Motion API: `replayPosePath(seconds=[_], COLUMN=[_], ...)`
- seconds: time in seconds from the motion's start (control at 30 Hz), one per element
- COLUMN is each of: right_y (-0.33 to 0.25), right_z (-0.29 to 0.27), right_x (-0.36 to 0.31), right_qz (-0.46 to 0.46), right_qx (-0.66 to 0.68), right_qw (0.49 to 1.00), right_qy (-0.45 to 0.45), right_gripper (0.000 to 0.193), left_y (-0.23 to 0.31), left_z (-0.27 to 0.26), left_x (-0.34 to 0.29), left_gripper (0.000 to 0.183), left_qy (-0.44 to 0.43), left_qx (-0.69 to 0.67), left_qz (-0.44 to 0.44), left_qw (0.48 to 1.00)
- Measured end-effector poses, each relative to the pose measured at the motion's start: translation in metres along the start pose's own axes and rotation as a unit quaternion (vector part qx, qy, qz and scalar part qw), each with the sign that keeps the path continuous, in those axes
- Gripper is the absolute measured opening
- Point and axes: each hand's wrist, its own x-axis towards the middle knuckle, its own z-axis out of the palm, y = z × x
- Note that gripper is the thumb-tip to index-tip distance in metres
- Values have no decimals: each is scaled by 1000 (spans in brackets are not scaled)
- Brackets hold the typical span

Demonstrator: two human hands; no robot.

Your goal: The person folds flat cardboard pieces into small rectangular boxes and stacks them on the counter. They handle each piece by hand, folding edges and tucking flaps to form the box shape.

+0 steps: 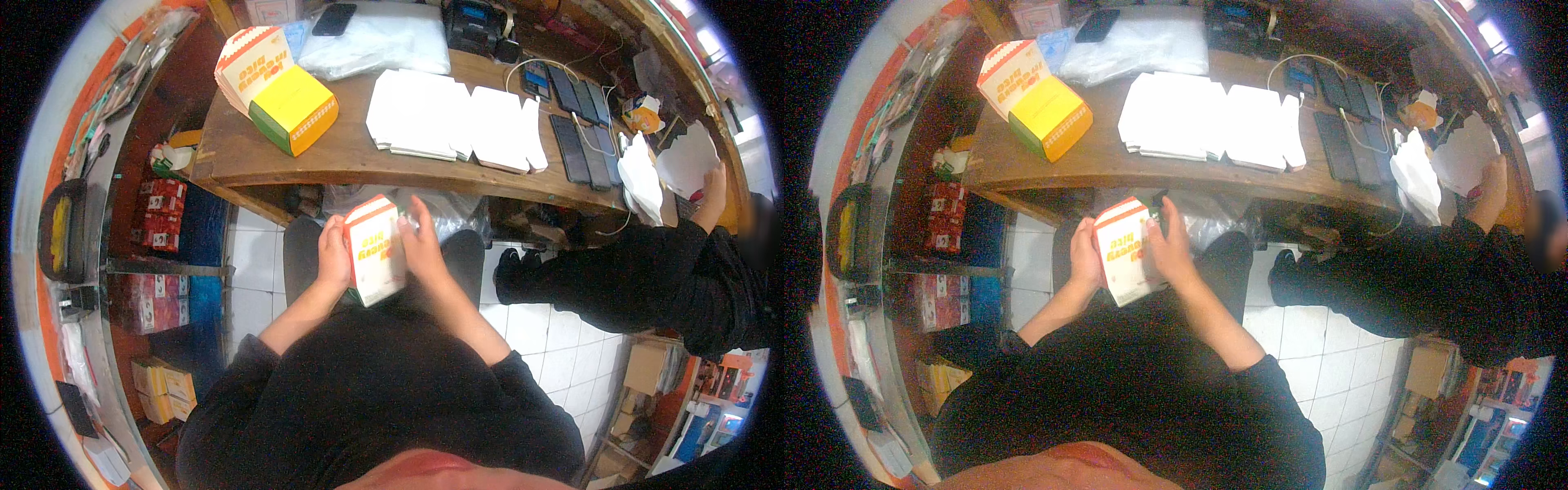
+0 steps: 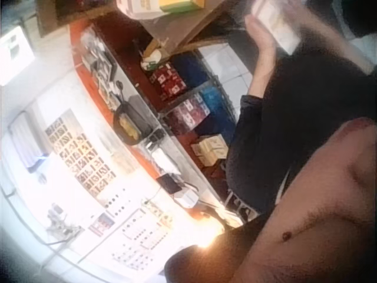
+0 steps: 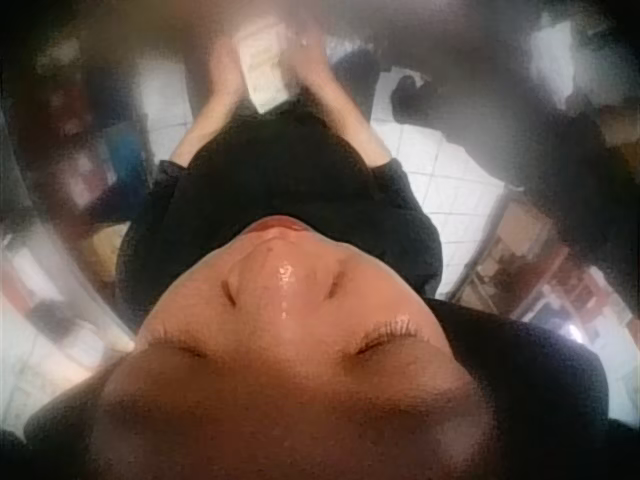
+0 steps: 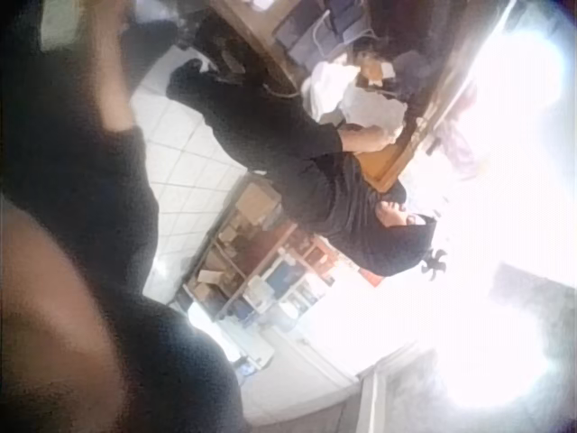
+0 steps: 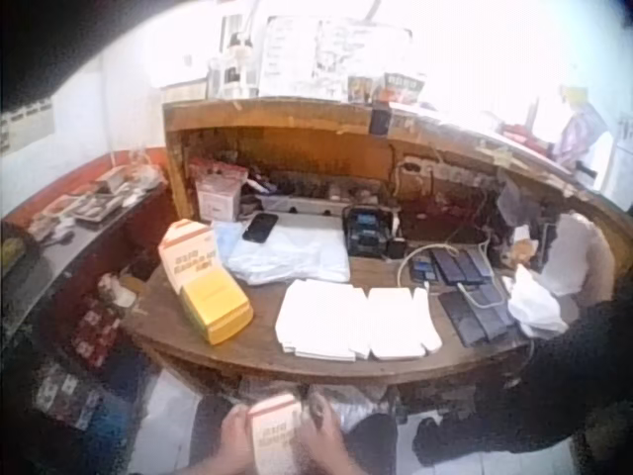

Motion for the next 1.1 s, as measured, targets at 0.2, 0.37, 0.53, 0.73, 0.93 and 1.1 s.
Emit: replayPosePath(seconds=[0.2,0.37,0.53,0.73,0.93,1.1], right_y=[-16,-26,-36,-25,-33,-39], right_z=[-37,-46,-45,-44,-49,-49], right_x=[-4,-17,-21,-31,-34,-38], right_qz=[111,-11,-61,-252,-237,-186], right_qx=[218,-52,-119,-126,-110,-105], right_qw=[967,990,988,958,958,972], right_qy=[-72,-132,-76,-58,-118,-96], right_gripper=[34,22,14,16,17,16], left_y=[37,55,37,41,50,62], left_z=[-19,9,18,21,18,19], left_x=[2,-9,-18,-16,-18,-18], left_gripper=[32,28,24,22,26,28], left_qy=[-76,-201,-186,-214,-316,-334], left_qx=[369,363,163,134,277,382], left_qz=[-25,-108,-137,-160,-105,-38], left_qw=[926,904,959,954,901,861])
